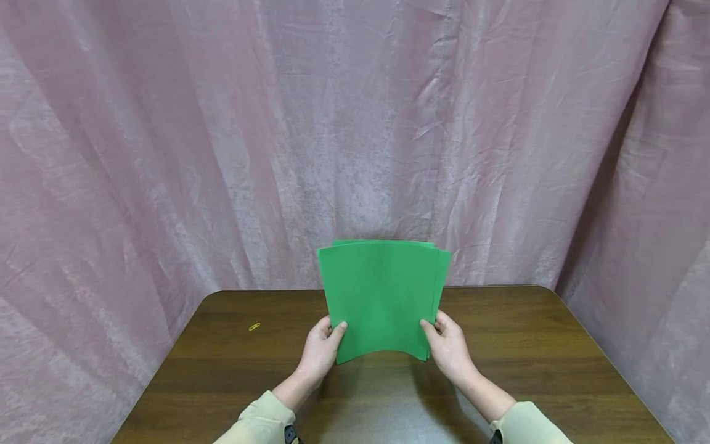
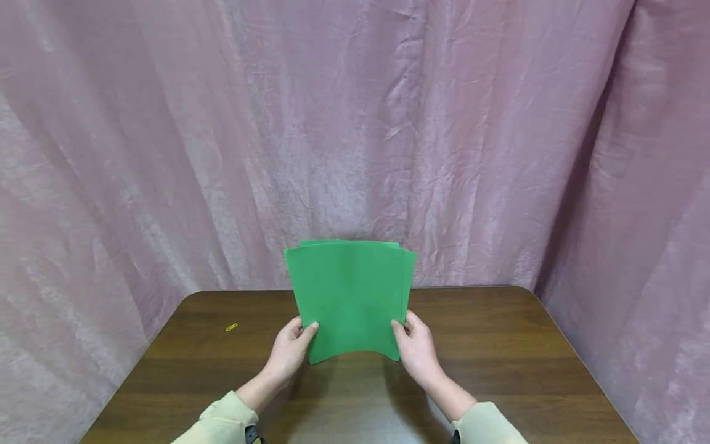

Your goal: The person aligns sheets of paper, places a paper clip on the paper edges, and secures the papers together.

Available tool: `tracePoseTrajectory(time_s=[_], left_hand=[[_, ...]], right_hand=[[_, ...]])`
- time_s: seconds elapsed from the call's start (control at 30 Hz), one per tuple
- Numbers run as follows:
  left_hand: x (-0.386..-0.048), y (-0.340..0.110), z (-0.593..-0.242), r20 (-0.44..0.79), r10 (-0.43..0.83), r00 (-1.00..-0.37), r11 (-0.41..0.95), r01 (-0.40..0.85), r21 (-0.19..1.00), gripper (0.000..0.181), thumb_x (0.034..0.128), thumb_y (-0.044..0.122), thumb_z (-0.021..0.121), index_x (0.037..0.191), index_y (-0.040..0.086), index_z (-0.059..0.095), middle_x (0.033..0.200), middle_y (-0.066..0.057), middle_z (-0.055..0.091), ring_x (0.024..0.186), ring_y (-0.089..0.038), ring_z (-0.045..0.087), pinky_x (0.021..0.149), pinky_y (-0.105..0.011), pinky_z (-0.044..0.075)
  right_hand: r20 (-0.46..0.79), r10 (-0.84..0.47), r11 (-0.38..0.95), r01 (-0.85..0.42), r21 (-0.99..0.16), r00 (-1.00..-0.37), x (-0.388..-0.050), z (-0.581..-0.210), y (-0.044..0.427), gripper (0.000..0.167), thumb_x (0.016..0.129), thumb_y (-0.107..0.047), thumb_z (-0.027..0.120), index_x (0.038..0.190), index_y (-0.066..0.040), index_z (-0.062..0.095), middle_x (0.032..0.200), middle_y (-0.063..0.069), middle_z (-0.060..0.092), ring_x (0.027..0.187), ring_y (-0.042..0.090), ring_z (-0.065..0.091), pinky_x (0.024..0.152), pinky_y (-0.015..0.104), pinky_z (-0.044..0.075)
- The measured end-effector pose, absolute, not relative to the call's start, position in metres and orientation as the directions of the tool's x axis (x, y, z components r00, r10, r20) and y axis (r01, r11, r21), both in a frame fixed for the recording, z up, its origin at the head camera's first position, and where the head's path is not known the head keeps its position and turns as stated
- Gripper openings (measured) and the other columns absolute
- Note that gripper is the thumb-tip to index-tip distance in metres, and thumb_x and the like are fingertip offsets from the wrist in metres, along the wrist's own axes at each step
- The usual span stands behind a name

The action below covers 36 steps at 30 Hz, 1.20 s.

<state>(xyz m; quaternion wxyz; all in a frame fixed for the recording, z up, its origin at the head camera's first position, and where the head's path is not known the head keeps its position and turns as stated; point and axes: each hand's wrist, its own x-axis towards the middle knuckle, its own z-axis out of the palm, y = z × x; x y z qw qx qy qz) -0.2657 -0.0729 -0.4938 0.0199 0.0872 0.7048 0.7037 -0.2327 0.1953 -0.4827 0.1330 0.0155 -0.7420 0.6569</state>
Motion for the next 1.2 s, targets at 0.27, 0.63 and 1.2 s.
tracePoseTrajectory(time_s=[0.27, 0.63, 1.2], left_hand=[[-0.266, -0.073, -0.494, 0.096, 0.165, -0.982, -0.007, 0.096, 0.995, 0.033, 0.1073, 0.021, 0.056, 0.126, -0.006, 0.058, 0.114, -0.024, 0.070, 0.103, -0.043, 0.069, 0.088, -0.057, 0.056], [-0.267, -0.073, -0.500, 0.095, 0.150, -0.984, 0.022, 0.099, 0.995, 0.032, 0.1078, 0.019, 0.055, 0.127, -0.006, 0.058, 0.114, -0.023, 0.071, 0.104, -0.041, 0.069, 0.087, -0.054, 0.057], [-0.263, -0.072, -0.501, 0.066, 0.170, -0.983, 0.044, 0.074, 0.996, 0.031, 0.1071, 0.018, 0.054, 0.129, -0.004, 0.056, 0.118, -0.018, 0.070, 0.106, -0.035, 0.069, 0.090, -0.050, 0.057]], right_hand=[[0.218, 0.150, 0.144, -0.197, -0.970, -0.964, -0.235, -0.484, 0.196, 0.025, 0.105, -0.006, 0.057, 0.127, 0.003, 0.064, 0.111, 0.023, 0.072, 0.095, 0.035, 0.073, 0.077, 0.042, 0.061], [0.190, 0.138, 0.136, -0.171, -0.976, -0.972, -0.235, -0.482, 0.195, 0.026, 0.105, -0.007, 0.057, 0.129, 0.002, 0.064, 0.112, 0.022, 0.072, 0.098, 0.034, 0.072, 0.081, 0.044, 0.061], [0.175, 0.109, 0.126, -0.161, -0.979, -0.979, -0.234, -0.484, 0.195, 0.027, 0.105, -0.005, 0.053, 0.129, 0.002, 0.062, 0.115, 0.022, 0.071, 0.100, 0.035, 0.072, 0.081, 0.044, 0.061]])
